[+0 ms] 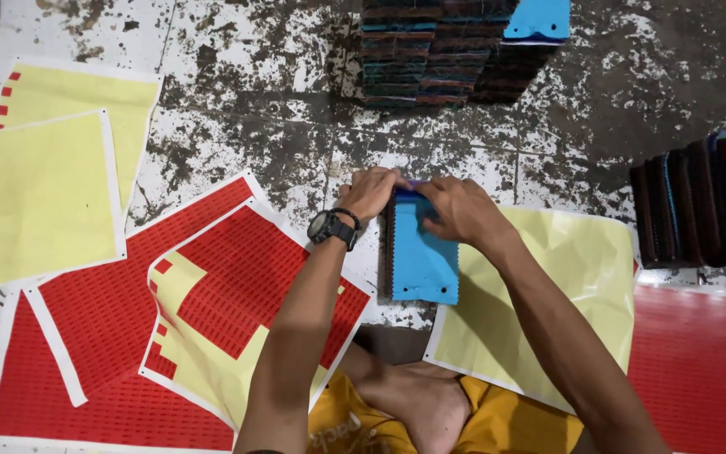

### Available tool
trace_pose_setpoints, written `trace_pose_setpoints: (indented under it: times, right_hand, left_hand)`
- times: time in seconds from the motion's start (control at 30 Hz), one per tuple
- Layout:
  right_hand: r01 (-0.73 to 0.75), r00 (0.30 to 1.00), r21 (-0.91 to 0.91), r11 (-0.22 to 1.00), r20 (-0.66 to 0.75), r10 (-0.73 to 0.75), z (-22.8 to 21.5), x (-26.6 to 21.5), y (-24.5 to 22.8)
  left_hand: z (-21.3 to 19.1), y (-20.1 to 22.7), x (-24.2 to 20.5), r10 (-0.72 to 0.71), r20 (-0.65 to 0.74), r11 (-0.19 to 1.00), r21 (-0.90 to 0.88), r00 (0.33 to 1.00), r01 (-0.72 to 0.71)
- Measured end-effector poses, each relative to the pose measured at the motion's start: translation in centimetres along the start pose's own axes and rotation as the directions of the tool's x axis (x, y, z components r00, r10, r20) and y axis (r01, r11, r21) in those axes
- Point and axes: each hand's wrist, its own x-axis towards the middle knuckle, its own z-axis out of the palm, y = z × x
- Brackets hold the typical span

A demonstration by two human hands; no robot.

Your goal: The person sits on the floor and assembles notebooks by hand. They pick up stacks of colored paper, peel small red adhesive strips from a yellow backing sheet, and apply them to the spine of the paper stacks to bind them together.

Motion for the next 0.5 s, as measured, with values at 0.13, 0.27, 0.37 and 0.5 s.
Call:
trace_pose_setpoints:
  times: [0.13,0.27,0.37,0.5]
  right_hand:
    - [-0.039,0.996,-0.021,0.999,0.075,0.04,-2.2,-0.8,-1.9]
    - [-0.052,0.999,-0.061,0.997,-0.008,0.052,0.8,0.5,-0.1]
    - [-0.057,0.993,-0.112,0.992,-0.11,0.045,2.0,1.0,0.4]
    - [-0.04,0.957,-0.121,0.992,-0.291,0.003,3.1,-0.1,0.0]
  left_hand:
    - [0.0,0.5,-0.1,-0.047,0.008,0.998,0.036,0.999,0.046]
    - [0.3,-0.9,0.4,0.028,0.003,0.998,-0.063,1.0,-0.028]
    - [-0.2,-1.8,1.2,0.0,0.033,0.999,0.045,0.999,-0.002]
    - [-0.2,1.0,0.5,-0.084,-0.01,0.987,0.139,0.996,0.085]
